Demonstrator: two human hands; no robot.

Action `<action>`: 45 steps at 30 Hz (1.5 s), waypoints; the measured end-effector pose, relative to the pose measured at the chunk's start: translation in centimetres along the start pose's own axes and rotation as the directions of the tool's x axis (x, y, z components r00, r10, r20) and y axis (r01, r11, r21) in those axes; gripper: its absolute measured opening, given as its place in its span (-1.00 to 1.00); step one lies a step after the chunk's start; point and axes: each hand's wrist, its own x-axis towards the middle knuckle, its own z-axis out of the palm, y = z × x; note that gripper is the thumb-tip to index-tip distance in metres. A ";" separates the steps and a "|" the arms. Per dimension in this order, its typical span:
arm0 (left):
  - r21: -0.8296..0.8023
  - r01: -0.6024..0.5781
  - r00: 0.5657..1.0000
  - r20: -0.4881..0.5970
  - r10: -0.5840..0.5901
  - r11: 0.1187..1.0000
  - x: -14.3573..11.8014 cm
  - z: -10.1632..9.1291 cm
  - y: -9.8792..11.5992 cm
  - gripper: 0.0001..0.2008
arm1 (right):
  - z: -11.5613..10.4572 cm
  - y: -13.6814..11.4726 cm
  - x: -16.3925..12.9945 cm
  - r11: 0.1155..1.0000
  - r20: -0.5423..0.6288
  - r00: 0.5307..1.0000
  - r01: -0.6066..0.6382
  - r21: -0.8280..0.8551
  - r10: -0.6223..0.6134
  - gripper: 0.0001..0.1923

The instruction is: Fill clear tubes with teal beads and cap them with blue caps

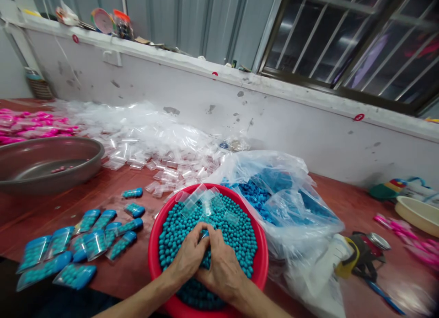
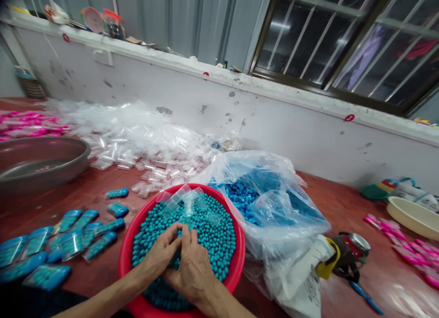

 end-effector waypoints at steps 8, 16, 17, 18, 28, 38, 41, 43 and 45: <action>0.199 0.098 0.968 -0.248 -0.047 0.975 -2.1 -10.5 0.9 -0.62 | -3.2 3.1 2.8 0.996 0.020 0.999 0.029 -0.086 -0.028 -0.56; 0.680 0.201 0.812 -0.519 0.268 0.705 -3.1 -14.6 0.1 -0.56 | -1.8 2.0 6.7 0.905 0.188 0.980 0.137 -0.402 -0.064 -0.75; 0.656 0.158 0.836 -0.486 0.253 0.738 -3.0 -13.4 0.5 -0.59 | -1.8 2.1 6.7 0.904 0.193 0.978 0.147 -0.402 -0.074 -0.73; 0.626 0.117 0.873 -0.435 0.220 0.771 -2.8 -12.1 0.8 -0.61 | -2.1 2.1 6.4 0.902 0.196 0.977 0.157 -0.403 -0.082 -0.70; 0.387 0.192 0.979 -0.014 -0.202 0.902 1.2 -3.6 -2.0 -0.53 | -5.3 4.1 1.6 0.862 0.387 0.913 0.088 -0.500 0.131 -0.85; -0.197 0.369 0.927 0.008 -0.375 0.909 0.4 -2.8 -0.2 -0.52 | -0.8 4.0 2.4 0.999 0.231 0.972 0.031 0.018 -0.034 -0.47; -0.153 0.281 0.954 -0.062 -0.293 0.948 0.3 -2.4 -0.2 -0.54 | -1.2 3.9 2.3 0.961 0.146 0.989 -0.041 0.275 0.001 -0.37; -0.097 0.217 0.973 -0.056 -0.223 0.971 0.4 -1.8 -0.3 -0.62 | -1.4 3.7 2.2 0.919 0.114 0.993 -0.068 0.388 0.025 -0.41; -0.087 0.216 0.976 -0.008 -0.218 0.972 0.4 -1.1 -0.2 -0.69 | -1.3 3.6 2.1 0.877 0.099 0.993 -0.099 0.471 0.059 -0.47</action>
